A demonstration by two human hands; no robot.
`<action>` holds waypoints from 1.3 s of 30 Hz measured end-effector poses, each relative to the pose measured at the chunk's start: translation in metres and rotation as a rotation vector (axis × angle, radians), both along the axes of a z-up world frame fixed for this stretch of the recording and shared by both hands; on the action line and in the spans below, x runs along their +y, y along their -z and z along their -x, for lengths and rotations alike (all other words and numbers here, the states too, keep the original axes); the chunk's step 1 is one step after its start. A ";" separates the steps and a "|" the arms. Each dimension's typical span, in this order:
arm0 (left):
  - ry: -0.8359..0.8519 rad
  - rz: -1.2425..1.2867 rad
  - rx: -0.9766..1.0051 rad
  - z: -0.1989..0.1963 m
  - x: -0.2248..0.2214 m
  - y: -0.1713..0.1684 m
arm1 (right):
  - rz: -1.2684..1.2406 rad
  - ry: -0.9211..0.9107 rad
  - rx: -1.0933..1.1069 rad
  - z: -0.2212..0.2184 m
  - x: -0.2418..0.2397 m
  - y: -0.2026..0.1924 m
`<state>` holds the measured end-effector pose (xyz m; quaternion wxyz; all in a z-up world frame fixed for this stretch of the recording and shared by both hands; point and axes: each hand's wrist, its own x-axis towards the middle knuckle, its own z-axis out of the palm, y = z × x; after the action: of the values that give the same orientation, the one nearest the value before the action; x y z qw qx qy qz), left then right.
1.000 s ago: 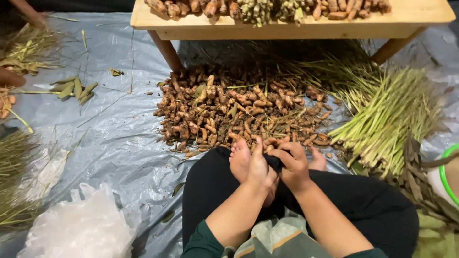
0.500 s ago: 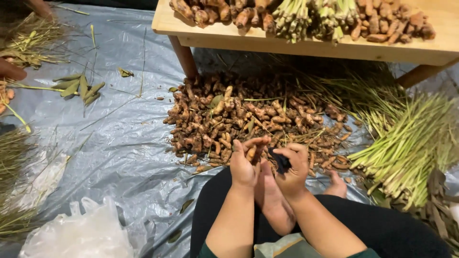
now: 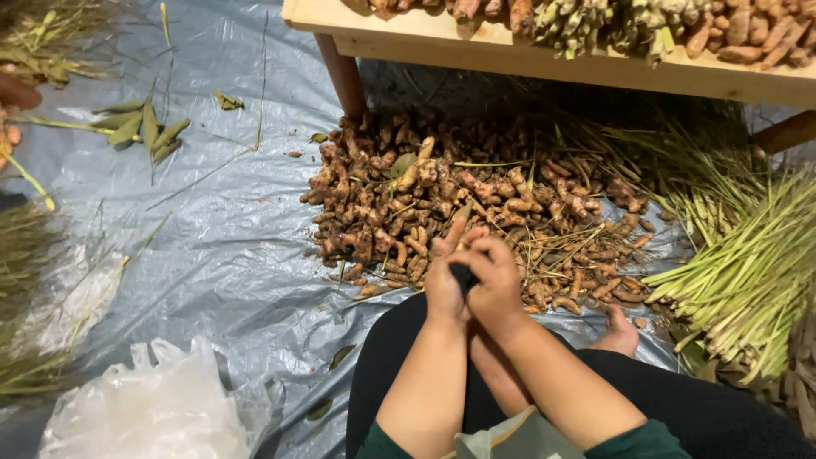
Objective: Sorting and trimming ginger roots from a pile on the floor using a small hand tool
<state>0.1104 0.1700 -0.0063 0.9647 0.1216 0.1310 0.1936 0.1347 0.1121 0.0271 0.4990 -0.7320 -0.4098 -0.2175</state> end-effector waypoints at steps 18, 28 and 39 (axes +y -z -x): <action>-0.008 0.162 -0.095 -0.016 0.003 0.063 | -0.026 0.003 0.308 0.018 -0.040 0.009; -0.051 -0.030 -0.073 -0.004 0.000 0.027 | 0.006 -0.018 0.236 0.025 -0.032 0.025; -0.136 0.047 -0.026 0.000 -0.004 0.020 | 0.129 -0.030 0.127 0.023 -0.037 0.017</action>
<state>0.1101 0.1663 -0.0263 0.9535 0.0873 0.1309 0.2571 0.1118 0.0754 0.0106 0.4788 -0.7687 -0.4016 -0.1363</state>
